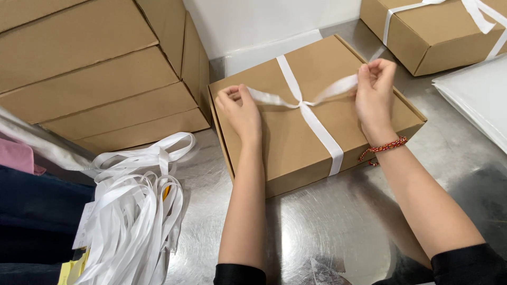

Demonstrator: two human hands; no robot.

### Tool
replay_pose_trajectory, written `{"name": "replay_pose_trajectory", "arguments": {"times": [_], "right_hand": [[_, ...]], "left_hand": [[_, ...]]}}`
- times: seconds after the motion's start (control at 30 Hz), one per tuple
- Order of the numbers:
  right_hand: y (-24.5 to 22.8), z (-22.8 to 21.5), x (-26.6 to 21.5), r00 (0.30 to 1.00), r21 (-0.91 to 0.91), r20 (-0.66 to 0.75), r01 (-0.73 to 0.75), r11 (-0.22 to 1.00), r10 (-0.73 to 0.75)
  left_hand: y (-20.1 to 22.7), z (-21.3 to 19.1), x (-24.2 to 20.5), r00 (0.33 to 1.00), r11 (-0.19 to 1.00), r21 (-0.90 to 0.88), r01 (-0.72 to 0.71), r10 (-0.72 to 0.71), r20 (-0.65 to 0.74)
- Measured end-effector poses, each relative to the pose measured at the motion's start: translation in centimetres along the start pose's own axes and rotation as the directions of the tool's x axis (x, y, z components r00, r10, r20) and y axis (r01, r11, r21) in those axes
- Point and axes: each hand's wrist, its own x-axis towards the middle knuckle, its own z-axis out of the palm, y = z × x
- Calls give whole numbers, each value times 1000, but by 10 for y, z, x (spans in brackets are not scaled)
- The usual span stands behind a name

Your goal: Unpacking a garment from a shipping box and plastic sleeve to hang it on a clothing rack.

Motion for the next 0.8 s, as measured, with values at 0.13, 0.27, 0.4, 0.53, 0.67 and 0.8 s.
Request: {"name": "replay_pose_trajectory", "arguments": {"times": [0.13,0.27,0.4,0.53,0.67,0.8], "right_hand": [[-9,-5,-9,986,-305,-7,159,939,-169],[-11,2,-27,894,-615,373,438,655,-248],[-31,3,-50,822,-638,538,251,728,188],[-91,-26,-60,758,-313,538,-225,923,367],[-104,-78,-55,802,73,568,-276,958,187],[-142,-118,-48,880,126,470,-145,981,70]], "left_hand": [[19,-6,-7,986,984,72,-165,161,48],[22,-5,-15,854,903,280,-326,154,498],[9,-2,-18,672,891,258,-374,69,737],[17,-9,-16,629,915,237,-326,23,777],[34,-14,-20,660,911,267,-315,9,751],[38,-14,-23,695,900,295,-321,12,719]]}}
